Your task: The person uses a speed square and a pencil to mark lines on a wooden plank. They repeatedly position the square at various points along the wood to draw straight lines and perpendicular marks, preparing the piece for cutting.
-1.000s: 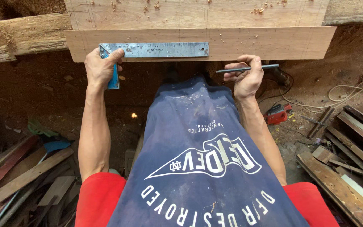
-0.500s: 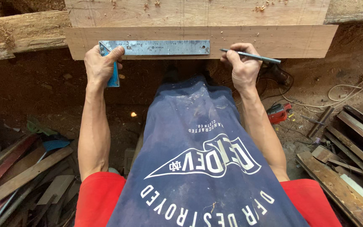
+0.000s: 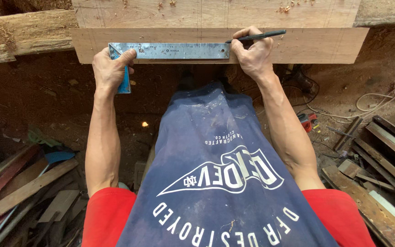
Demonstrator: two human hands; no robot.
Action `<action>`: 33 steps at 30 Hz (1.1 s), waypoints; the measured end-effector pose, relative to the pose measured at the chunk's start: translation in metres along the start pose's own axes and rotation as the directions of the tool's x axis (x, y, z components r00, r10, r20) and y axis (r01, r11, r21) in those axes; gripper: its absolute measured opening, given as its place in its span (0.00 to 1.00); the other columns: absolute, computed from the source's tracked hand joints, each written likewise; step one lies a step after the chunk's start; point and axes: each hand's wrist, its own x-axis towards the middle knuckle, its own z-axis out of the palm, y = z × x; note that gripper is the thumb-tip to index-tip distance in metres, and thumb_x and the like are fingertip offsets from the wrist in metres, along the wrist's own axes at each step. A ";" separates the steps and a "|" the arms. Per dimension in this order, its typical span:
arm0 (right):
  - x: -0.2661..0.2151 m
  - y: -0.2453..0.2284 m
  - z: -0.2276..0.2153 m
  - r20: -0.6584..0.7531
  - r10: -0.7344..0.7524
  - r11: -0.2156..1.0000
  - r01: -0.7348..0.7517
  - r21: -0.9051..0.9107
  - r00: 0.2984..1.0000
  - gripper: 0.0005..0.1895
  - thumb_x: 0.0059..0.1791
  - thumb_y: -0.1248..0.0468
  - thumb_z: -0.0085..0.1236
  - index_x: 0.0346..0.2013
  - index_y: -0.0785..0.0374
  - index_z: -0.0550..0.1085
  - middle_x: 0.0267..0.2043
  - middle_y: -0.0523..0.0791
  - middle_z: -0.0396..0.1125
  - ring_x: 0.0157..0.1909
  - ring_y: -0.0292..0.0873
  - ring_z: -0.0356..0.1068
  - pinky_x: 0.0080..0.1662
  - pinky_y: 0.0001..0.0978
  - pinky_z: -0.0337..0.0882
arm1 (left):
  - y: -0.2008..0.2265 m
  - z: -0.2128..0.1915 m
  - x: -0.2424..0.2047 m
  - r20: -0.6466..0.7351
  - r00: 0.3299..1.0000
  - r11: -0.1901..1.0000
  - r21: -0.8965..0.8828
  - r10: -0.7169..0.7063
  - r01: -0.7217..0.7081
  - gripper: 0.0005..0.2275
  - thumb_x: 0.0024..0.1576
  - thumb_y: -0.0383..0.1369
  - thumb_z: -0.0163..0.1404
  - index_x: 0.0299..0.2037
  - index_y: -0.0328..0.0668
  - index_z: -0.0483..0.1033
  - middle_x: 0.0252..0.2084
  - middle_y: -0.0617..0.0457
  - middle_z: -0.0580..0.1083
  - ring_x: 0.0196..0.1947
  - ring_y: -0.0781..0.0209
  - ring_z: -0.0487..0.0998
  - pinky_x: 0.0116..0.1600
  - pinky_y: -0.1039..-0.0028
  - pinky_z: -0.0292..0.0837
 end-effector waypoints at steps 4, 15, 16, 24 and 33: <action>-0.001 0.002 0.001 -0.021 -0.042 0.999 0.041 -0.025 0.999 0.03 0.52 0.71 0.62 0.38 0.69 0.76 0.28 0.46 0.73 0.27 0.37 0.73 0.28 0.26 0.71 | 0.000 0.000 -0.001 0.001 1.000 1.000 -0.022 0.006 -0.006 0.12 0.56 0.39 0.65 0.38 0.38 0.81 0.29 0.54 0.80 0.23 0.71 0.80 0.27 0.79 0.77; 0.001 0.003 -0.001 0.012 -0.013 1.000 0.014 -0.016 1.000 0.01 0.52 0.72 0.59 0.38 0.68 0.76 0.29 0.46 0.74 0.27 0.35 0.73 0.27 0.25 0.72 | 0.004 0.000 -0.003 -0.002 1.000 1.000 -0.022 -0.011 0.011 0.11 0.56 0.38 0.65 0.38 0.39 0.80 0.29 0.54 0.80 0.22 0.72 0.79 0.26 0.80 0.77; 0.001 0.002 -0.001 0.014 -0.002 1.000 0.003 -0.019 1.000 0.01 0.52 0.71 0.59 0.38 0.68 0.76 0.29 0.46 0.74 0.27 0.35 0.73 0.27 0.25 0.71 | 0.004 0.000 -0.004 -0.001 1.000 1.000 -0.022 -0.005 0.005 0.11 0.56 0.38 0.65 0.38 0.39 0.80 0.29 0.54 0.80 0.23 0.72 0.79 0.27 0.80 0.77; 0.000 -0.008 -0.003 0.010 0.017 0.999 -0.017 -0.041 1.000 0.02 0.52 0.71 0.60 0.38 0.68 0.76 0.29 0.46 0.74 0.27 0.34 0.72 0.27 0.26 0.70 | 0.003 0.000 -0.004 -0.005 1.000 0.999 -0.043 0.000 0.000 0.11 0.56 0.37 0.65 0.38 0.38 0.81 0.28 0.55 0.79 0.22 0.71 0.79 0.26 0.80 0.75; -0.003 -0.012 -0.008 -0.103 0.264 0.899 -0.206 0.386 0.959 0.03 0.55 0.68 0.55 0.39 0.65 0.73 0.32 0.48 0.73 0.31 0.37 0.73 0.35 0.31 0.76 | -0.015 0.006 0.001 -0.052 0.995 0.932 -0.348 0.089 -0.102 0.08 0.59 0.33 0.61 0.38 0.38 0.76 0.29 0.55 0.76 0.23 0.67 0.77 0.29 0.77 0.76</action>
